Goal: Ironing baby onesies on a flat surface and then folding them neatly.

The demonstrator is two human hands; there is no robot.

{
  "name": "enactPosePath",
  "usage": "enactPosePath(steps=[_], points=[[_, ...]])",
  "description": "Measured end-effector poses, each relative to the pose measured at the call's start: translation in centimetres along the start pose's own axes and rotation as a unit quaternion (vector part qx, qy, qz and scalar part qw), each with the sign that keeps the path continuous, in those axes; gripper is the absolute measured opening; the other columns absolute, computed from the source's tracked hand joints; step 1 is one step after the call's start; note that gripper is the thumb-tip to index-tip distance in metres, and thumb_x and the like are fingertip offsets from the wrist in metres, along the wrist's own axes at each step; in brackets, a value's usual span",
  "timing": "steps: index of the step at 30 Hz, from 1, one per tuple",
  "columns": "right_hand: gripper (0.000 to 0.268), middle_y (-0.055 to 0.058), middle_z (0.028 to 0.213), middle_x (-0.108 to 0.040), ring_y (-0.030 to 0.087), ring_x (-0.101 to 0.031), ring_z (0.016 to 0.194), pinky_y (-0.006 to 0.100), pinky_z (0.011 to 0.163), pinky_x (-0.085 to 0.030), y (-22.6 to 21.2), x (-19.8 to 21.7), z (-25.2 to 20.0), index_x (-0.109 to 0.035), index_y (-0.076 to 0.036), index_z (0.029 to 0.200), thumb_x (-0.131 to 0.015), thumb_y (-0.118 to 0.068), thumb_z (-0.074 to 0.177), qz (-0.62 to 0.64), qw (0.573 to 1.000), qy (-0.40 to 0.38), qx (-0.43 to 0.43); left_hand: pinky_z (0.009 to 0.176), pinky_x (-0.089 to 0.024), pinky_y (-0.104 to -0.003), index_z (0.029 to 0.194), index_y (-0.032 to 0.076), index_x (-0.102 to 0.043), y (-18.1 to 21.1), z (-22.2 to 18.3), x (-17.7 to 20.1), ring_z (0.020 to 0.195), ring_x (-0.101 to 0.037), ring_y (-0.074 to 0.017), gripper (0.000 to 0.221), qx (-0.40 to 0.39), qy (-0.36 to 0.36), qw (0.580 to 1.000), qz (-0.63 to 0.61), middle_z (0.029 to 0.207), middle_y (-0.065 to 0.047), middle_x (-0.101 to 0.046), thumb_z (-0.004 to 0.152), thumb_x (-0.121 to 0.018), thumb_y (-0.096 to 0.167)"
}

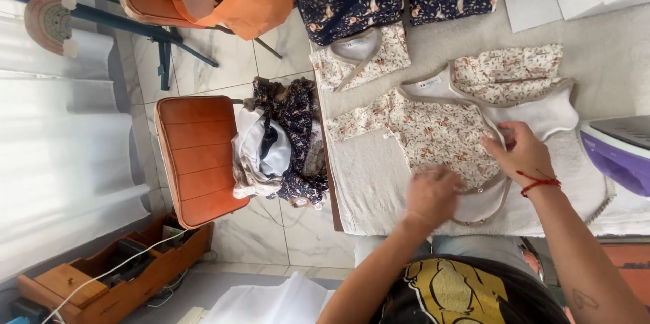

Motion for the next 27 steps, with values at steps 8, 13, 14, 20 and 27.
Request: enactPosePath(steps=[8, 13, 14, 20, 27], points=[[0.029, 0.014, 0.082, -0.058, 0.029, -0.056, 0.07, 0.04, 0.062, -0.044, 1.0, 0.3, -0.2, -0.046, -0.005, 0.109, -0.053, -0.015, 0.082, 0.015, 1.0, 0.016, 0.004, 0.083, -0.032, -0.043, 0.082, 0.014, -0.057, -5.5, -2.2, 2.0, 0.082, -0.051, -0.026, 0.011, -0.053, 0.115, 0.96, 0.25, 0.09, -0.006, -0.055, 0.073, -0.051, 0.016], [0.023, 0.014, 0.083, -0.055, 0.031, -0.055, 0.07, 0.042, 0.056, -0.046, 2.7, -0.2, 1.3, -0.05, 0.0, 0.098, -0.06, -0.008, 0.079, -0.091, 0.974, 0.127, 0.163, 0.089, -0.028, -0.049, 0.075, 0.016, -0.058, -5.2, -2.3, 3.0, 0.081, -0.05, -0.0287, 0.011, -0.102, 0.153, 0.954, 0.239, 0.086, -0.003, -0.055, 0.066, -0.052, 0.015], [0.02, 0.016, 0.086, -0.049, 0.034, -0.051, 0.073, 0.043, 0.053, -0.044, 2.9, 0.0, 0.9, -0.049, -0.001, 0.09, -0.064, -0.005, 0.076, -0.122, 0.952, 0.18, 0.215, 0.09, -0.027, -0.051, 0.075, 0.015, -0.058, -5.1, -2.1, 2.7, 0.084, -0.049, -0.03, 0.012, -0.106, 0.138, 0.953, 0.248, 0.087, -0.005, -0.055, 0.064, -0.051, 0.016], [0.018, 0.008, 0.076, -0.051, 0.021, -0.048, 0.068, 0.032, 0.064, -0.039, 8.5, 1.9, -4.5, -0.051, -0.003, 0.08, -0.066, -0.011, 0.086, -0.057, 0.941, 0.265, 0.201, 0.102, -0.023, -0.048, 0.107, 0.022, -0.054, -2.7, -0.8, -2.0, 0.106, -0.046, -0.0251, 0.026, -0.147, -0.067, 0.956, 0.245, 0.11, -0.003, -0.054, 0.082, -0.048, 0.016], [0.035, 0.01, 0.096, -0.056, 0.019, -0.053, 0.077, 0.033, 0.056, -0.04, 22.8, 8.1, -6.7, -0.048, -0.008, 0.105, -0.073, -0.03, 0.094, 0.135, 0.931, 0.314, -0.129, 0.084, -0.042, -0.038, 0.105, 0.018, -0.052, 0.0, -2.0, -2.3, 0.081, -0.056, -0.0208, 0.029, -0.336, 0.157, 0.891, 0.262, 0.098, -0.002, -0.057, 0.08, -0.06, 0.006]])
Point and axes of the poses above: each hand's wrist, its own z-axis towards the middle knuckle, its own x-axis out of the back of the hand, y = z × x, the point moved 10 cm from there along z, towards the middle knuckle
